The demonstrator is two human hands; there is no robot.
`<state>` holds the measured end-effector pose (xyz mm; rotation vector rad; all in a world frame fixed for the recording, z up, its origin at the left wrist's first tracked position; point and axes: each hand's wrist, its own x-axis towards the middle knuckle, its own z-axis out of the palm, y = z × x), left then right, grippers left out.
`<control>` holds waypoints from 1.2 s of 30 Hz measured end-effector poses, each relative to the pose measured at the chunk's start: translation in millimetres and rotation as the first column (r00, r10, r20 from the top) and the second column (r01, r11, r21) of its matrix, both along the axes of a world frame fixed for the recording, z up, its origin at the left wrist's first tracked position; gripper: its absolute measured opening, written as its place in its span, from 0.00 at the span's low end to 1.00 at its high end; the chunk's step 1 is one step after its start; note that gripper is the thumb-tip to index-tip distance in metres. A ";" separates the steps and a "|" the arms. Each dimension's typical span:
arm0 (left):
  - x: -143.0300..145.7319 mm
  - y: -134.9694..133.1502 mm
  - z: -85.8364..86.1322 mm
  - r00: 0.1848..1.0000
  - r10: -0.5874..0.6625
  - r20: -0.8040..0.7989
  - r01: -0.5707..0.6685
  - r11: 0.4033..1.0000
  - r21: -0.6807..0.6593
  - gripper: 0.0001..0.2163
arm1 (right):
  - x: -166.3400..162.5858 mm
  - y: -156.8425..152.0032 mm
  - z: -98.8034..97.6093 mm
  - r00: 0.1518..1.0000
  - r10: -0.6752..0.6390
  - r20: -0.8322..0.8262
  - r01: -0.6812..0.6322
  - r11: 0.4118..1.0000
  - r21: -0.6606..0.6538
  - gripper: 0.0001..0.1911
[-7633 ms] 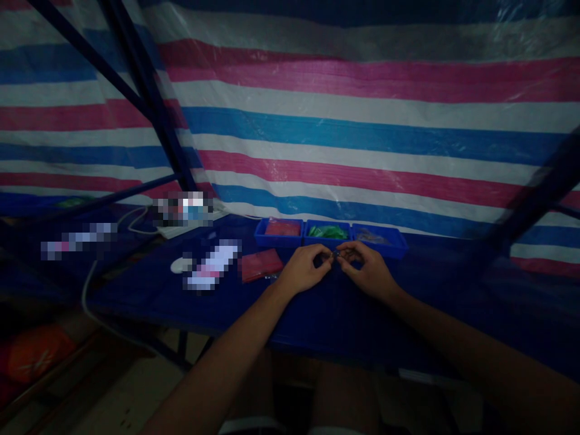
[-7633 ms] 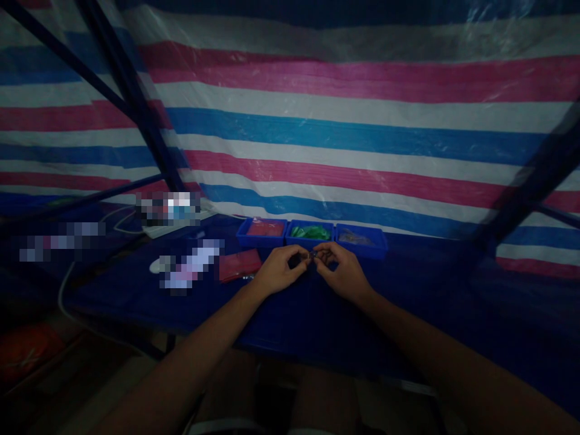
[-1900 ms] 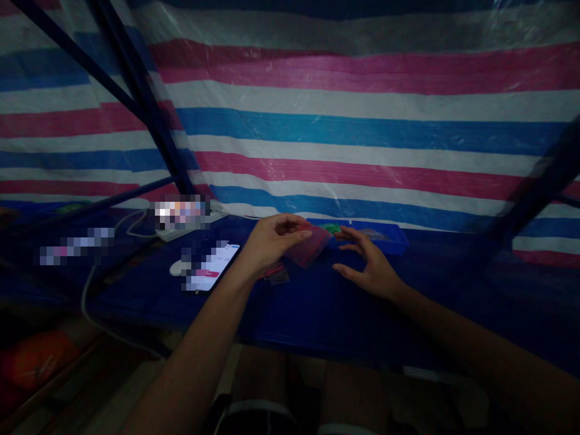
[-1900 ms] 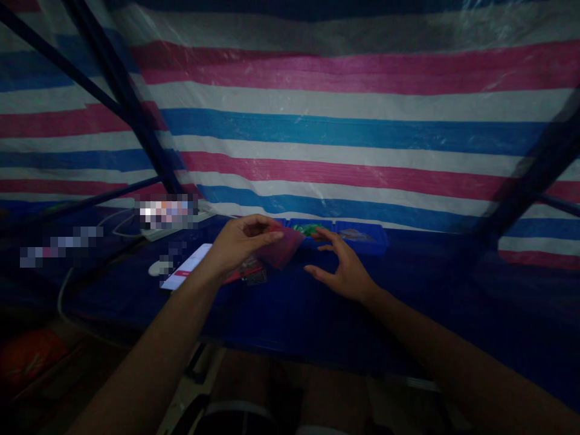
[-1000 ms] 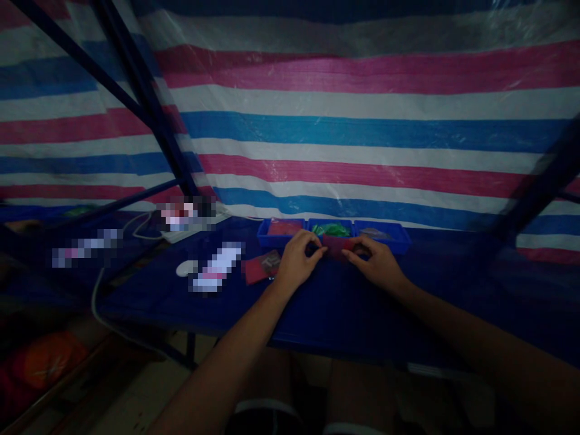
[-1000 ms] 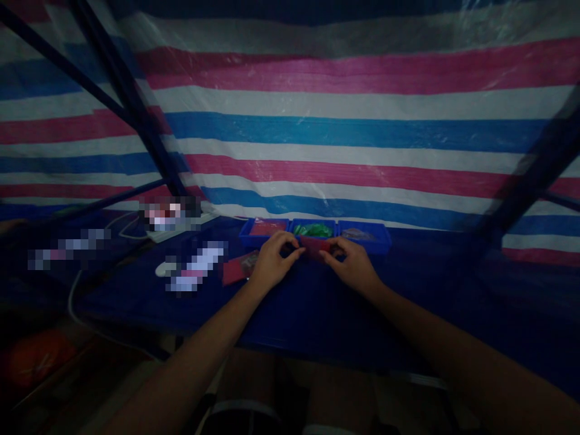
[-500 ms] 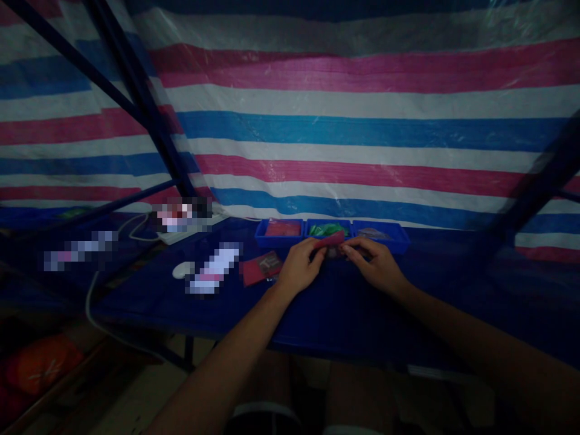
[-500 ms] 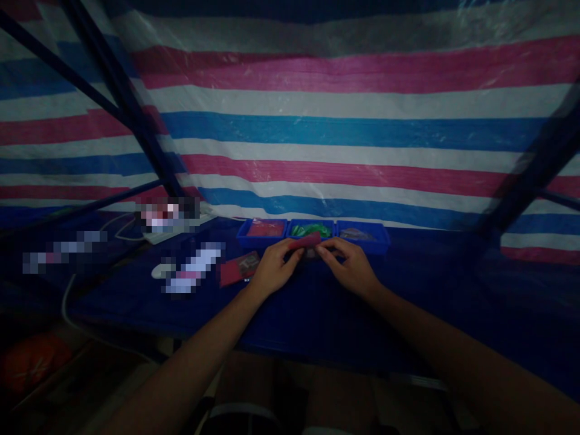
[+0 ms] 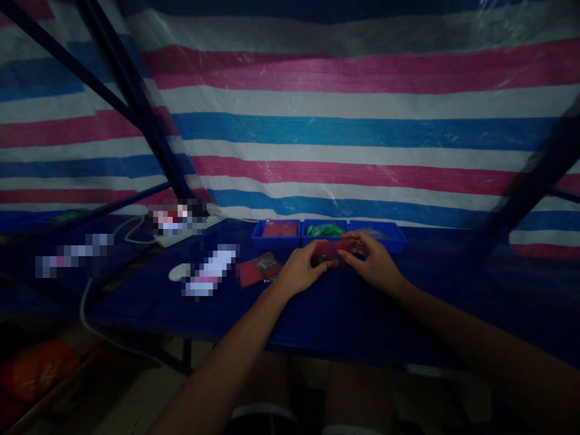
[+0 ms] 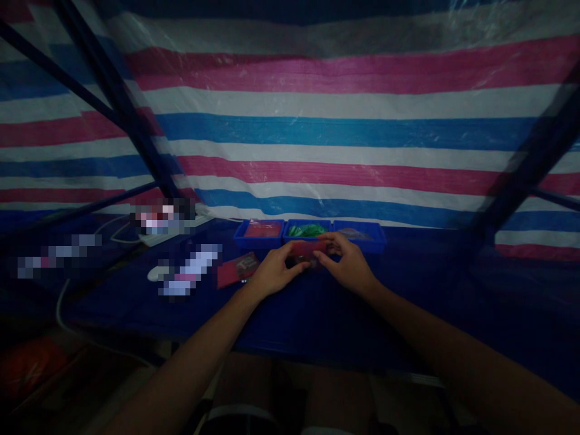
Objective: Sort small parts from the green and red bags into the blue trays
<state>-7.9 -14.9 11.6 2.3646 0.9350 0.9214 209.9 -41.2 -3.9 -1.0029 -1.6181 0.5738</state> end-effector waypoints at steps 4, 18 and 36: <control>0.2 3.3 -2.8 0.988 0.114 0.103 -0.125 0.987 0.102 0.24 | 1.4 1.0 -2.3 0.999 -0.009 0.038 0.010 0.999 -0.043 0.10; 3.2 -3.7 3.3 0.998 0.056 0.031 -0.060 0.989 0.138 0.09 | -7.0 -19.1 18.4 0.985 0.147 0.094 -0.142 0.988 -0.054 0.17; 0.1 14.3 -2.0 0.907 0.203 0.369 -0.135 0.970 -0.201 0.20 | 4.8 -4.7 9.4 0.982 -0.133 0.133 0.124 0.989 0.075 0.10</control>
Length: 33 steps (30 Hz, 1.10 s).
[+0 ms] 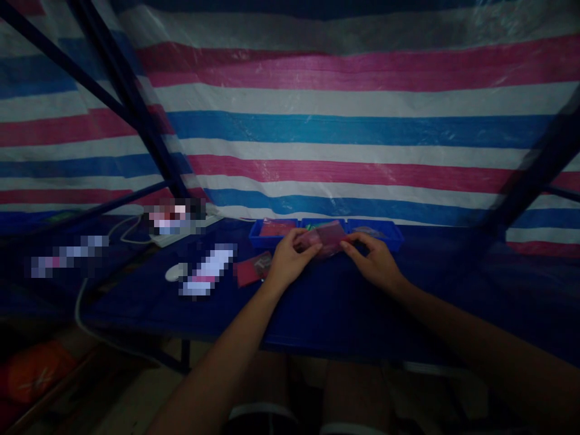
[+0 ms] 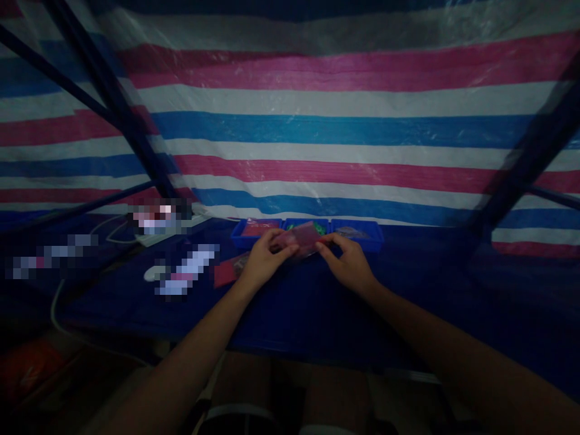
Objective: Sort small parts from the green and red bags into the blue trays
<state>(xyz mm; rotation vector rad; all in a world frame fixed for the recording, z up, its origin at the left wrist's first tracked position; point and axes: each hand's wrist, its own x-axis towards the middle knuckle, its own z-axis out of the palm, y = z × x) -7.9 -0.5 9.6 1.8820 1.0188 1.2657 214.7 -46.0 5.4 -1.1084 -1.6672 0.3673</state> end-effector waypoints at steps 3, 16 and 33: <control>-14.1 19.8 2.6 0.978 0.113 0.176 -0.105 0.993 -0.057 0.20 | 0.4 2.7 -3.7 0.998 0.039 -0.043 -0.042 0.996 -0.083 0.12; -73.1 67.0 23.2 0.624 0.580 -0.524 -0.435 0.815 0.384 0.23 | -5.1 -6.3 2.7 0.985 0.067 0.161 -0.055 0.995 -0.078 0.13; -67.5 29.9 8.3 0.658 0.412 -0.630 -0.102 0.878 0.468 0.17 | -0.2 2.1 -1.8 0.982 0.047 0.185 -0.045 0.999 -0.020 0.10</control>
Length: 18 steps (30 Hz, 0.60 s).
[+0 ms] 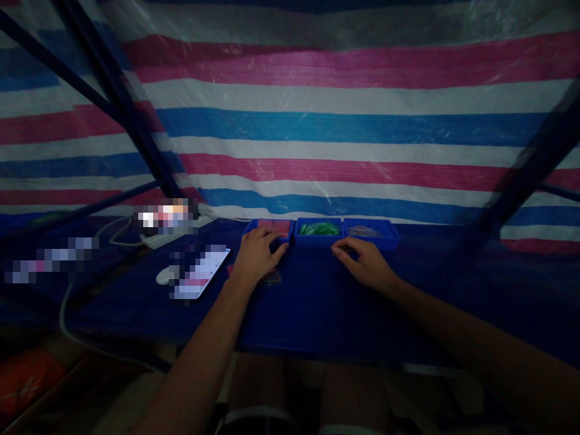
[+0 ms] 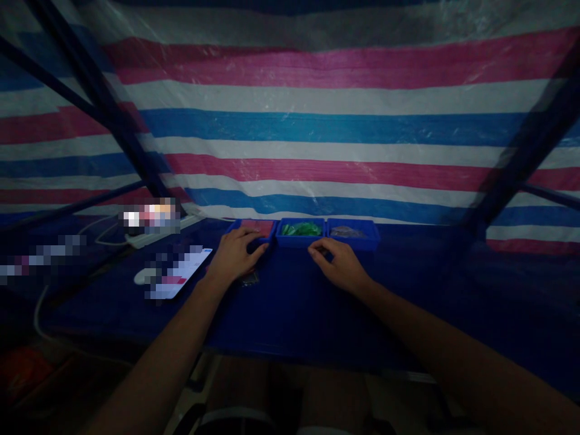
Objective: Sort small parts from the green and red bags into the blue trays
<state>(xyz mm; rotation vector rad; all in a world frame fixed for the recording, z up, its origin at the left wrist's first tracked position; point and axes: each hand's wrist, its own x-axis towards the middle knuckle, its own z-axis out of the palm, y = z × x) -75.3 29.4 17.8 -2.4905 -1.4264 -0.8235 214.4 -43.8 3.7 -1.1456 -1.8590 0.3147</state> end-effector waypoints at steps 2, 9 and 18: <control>4.4 -2.0 -0.2 1.000 0.016 0.001 -0.016 1.000 -0.009 0.16 | -0.3 0.4 -0.2 1.000 0.006 0.001 -0.006 1.000 -0.016 0.09; 13.9 -28.0 14.9 0.991 0.102 0.084 -0.111 0.988 0.108 0.19 | -0.5 -2.3 0.3 0.998 0.037 0.044 -0.036 0.999 -0.021 0.09; -33.4 -73.0 14.9 0.996 0.082 -0.043 -0.086 0.990 -0.108 0.18 | -1.7 -5.5 1.8 0.997 0.058 0.046 -0.057 0.998 -0.016 0.09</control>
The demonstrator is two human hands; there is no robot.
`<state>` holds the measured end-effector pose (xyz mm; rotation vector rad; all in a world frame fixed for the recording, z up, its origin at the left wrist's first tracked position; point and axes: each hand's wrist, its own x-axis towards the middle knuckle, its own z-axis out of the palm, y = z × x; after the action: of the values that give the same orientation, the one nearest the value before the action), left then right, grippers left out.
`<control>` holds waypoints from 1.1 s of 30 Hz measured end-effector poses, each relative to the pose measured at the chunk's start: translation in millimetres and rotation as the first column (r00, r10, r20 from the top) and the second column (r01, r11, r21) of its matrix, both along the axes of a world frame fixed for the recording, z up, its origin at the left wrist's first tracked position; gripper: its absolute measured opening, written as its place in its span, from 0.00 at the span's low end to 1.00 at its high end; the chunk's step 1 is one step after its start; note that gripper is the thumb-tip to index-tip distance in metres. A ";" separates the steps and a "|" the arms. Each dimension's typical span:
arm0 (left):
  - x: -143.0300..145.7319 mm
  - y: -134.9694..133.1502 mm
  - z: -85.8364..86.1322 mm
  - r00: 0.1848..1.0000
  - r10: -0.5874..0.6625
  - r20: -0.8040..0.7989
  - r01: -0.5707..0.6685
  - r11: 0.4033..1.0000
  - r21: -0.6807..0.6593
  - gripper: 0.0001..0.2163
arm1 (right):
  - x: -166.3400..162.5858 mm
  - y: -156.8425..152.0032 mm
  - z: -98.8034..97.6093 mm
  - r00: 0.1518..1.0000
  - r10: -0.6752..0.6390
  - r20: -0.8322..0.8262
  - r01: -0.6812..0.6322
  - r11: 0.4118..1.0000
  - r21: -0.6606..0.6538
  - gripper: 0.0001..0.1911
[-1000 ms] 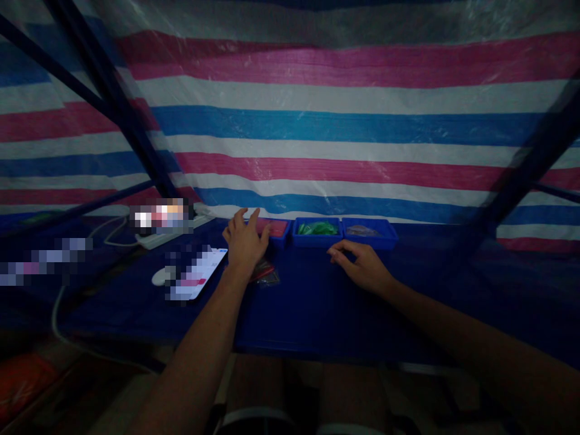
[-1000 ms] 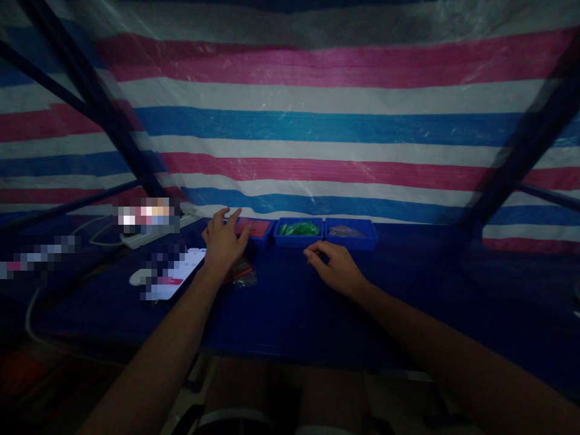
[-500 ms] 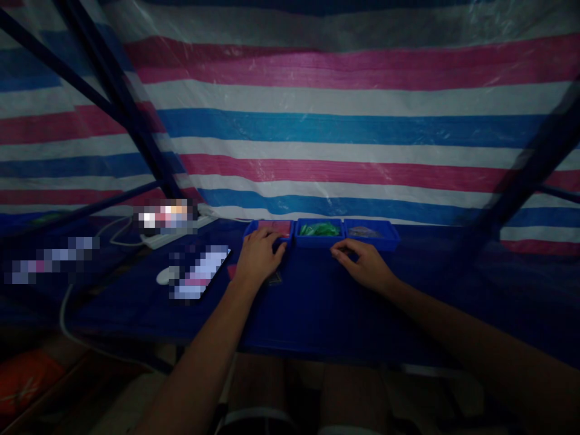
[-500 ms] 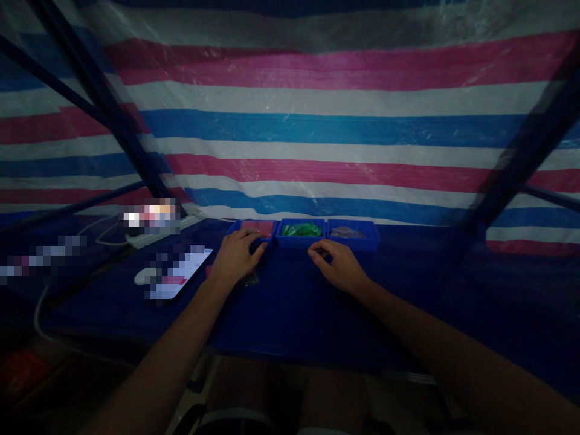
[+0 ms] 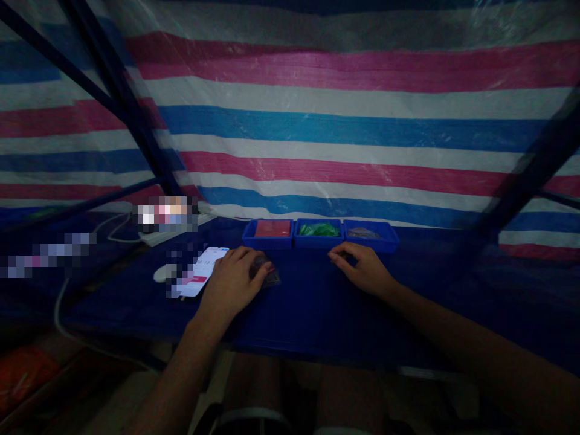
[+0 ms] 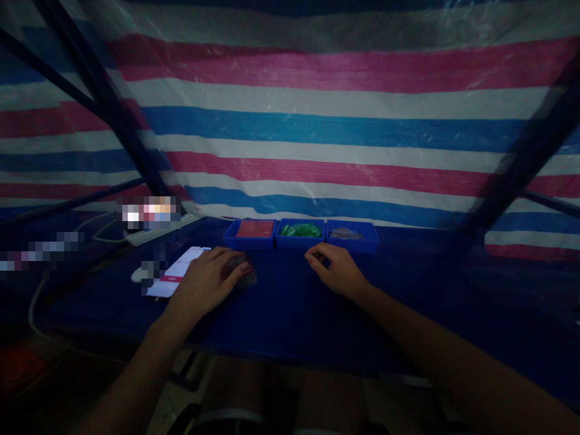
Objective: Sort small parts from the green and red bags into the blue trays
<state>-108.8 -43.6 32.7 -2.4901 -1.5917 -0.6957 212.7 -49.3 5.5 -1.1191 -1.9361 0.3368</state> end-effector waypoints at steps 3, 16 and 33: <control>-21.4 -5.2 -2.8 1.000 -0.017 0.006 0.017 0.994 -0.104 0.21 | -1.0 0.4 -0.8 1.000 0.012 0.008 -0.012 1.000 0.005 0.08; -12.7 -3.0 14.4 0.991 -0.007 0.130 -0.008 0.993 0.117 0.14 | 0.1 2.2 -3.1 0.999 0.036 0.022 -0.037 0.999 0.010 0.09; 108.7 37.5 6.6 0.760 -0.477 0.441 0.524 0.852 0.017 0.13 | -1.5 7.4 -11.1 0.909 0.033 -0.416 -0.100 0.985 -0.141 0.13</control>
<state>-0.1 -6.1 39.3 -3.0401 -1.0451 -1.3464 211.2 -42.0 -5.7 -0.9879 -1.5917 0.7180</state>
